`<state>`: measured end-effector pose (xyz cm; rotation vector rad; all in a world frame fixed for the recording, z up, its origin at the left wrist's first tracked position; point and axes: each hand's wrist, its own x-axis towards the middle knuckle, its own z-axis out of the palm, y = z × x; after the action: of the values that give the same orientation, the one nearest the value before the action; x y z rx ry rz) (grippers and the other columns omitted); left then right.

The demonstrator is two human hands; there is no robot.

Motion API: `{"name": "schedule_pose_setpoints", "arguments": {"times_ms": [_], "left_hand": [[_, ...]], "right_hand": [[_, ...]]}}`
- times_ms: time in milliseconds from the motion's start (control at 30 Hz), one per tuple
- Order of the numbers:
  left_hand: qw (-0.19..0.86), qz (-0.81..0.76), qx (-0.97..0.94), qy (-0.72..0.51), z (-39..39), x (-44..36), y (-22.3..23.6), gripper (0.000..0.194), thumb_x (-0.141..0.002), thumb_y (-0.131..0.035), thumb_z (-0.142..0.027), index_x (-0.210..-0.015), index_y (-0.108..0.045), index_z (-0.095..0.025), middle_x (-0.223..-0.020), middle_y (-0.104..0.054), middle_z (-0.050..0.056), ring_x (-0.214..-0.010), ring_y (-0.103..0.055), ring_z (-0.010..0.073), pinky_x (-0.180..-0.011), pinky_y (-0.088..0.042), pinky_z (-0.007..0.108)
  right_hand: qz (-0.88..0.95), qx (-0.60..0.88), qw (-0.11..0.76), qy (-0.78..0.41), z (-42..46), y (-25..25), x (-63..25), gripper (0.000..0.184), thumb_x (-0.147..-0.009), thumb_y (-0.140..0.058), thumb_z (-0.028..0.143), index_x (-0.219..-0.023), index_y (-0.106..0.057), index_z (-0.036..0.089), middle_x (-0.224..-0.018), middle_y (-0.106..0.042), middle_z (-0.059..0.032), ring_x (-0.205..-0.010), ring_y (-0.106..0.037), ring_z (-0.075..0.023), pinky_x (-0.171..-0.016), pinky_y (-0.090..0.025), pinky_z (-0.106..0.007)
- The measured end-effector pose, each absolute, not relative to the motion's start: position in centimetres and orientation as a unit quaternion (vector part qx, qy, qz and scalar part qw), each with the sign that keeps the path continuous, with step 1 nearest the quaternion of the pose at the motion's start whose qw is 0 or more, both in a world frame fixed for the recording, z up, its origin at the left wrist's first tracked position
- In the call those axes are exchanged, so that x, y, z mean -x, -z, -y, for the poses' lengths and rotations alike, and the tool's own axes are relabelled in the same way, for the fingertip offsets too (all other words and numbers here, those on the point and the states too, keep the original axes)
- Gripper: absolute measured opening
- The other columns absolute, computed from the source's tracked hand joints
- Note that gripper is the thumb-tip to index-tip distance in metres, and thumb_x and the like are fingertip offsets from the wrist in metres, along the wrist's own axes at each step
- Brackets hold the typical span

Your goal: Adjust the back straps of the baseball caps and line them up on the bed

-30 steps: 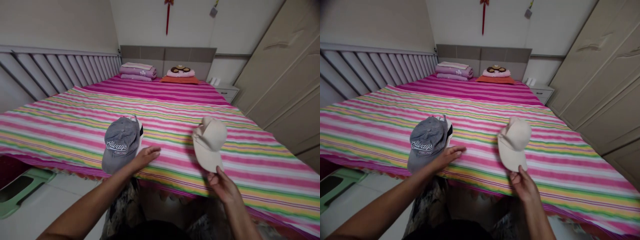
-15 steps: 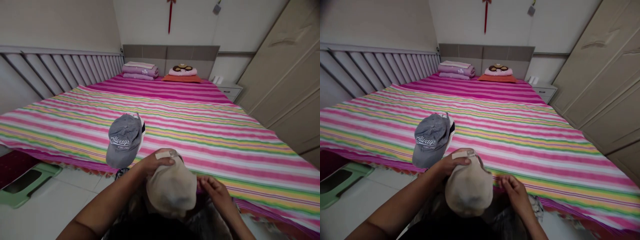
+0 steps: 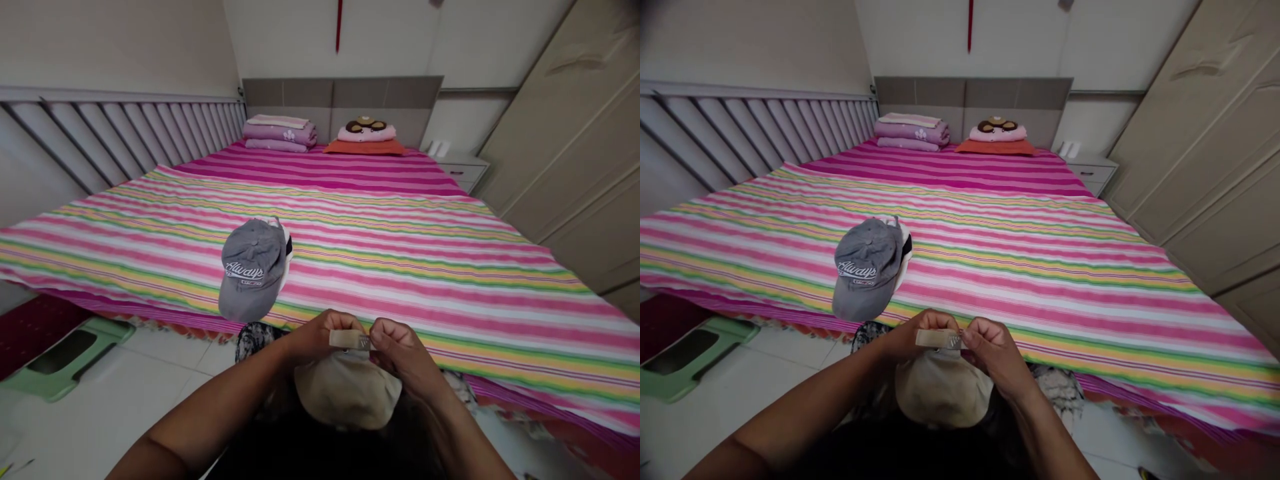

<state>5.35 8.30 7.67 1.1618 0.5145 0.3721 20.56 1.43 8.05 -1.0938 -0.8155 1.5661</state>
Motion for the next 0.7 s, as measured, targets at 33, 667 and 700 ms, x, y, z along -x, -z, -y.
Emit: {"name": "schedule_pose_setpoints", "arguments": {"times_ms": [33, 667, 700], "left_hand": [[0.780, -0.248, -0.547, -0.176, -8.2, -5.5, -7.6, 0.026, -0.059, -0.070, -0.035, -0.068, -0.061, -0.013, -0.059, -0.054, -0.001, -0.049, -0.044, 0.0063, -0.049, -0.032, 0.019], [0.755, -0.317, -0.317, -0.477, -11.2, -2.8, -8.7, 0.032, -0.045, -0.077, -0.030, -0.061, -0.053, -0.015, -0.048, -0.048, -0.007, -0.042, -0.043, 0.0053, -0.046, -0.036, 0.018], [0.755, -0.327, -0.297, -0.485, -11.6, -2.3, -8.9, 0.031, -0.046, -0.077, -0.028, -0.063, -0.054, -0.016, -0.049, -0.050, -0.007, -0.042, -0.045, 0.0062, -0.047, -0.037, 0.019]], "right_hand": [[0.335, 0.456, 0.511, -0.647, -1.3, -8.1, -20.5, 0.041, -0.060, -0.071, 0.046, -0.054, -0.043, 0.017, -0.041, -0.036, 0.0086, -0.036, -0.023, -0.0025, -0.036, -0.014, -0.017], [0.295, 0.362, 0.455, -0.758, -2.8, -5.6, -21.3, 0.038, -0.055, -0.076, 0.036, -0.085, -0.063, 0.016, -0.065, -0.067, -0.0030, -0.062, -0.063, -0.0204, -0.062, -0.046, -0.031], [0.292, 0.353, 0.456, -0.763, -2.9, -5.5, -20.8, 0.037, -0.056, -0.076, 0.033, -0.087, -0.062, 0.016, -0.068, -0.069, -0.0037, -0.066, -0.064, -0.0216, -0.065, -0.047, -0.033]]}}
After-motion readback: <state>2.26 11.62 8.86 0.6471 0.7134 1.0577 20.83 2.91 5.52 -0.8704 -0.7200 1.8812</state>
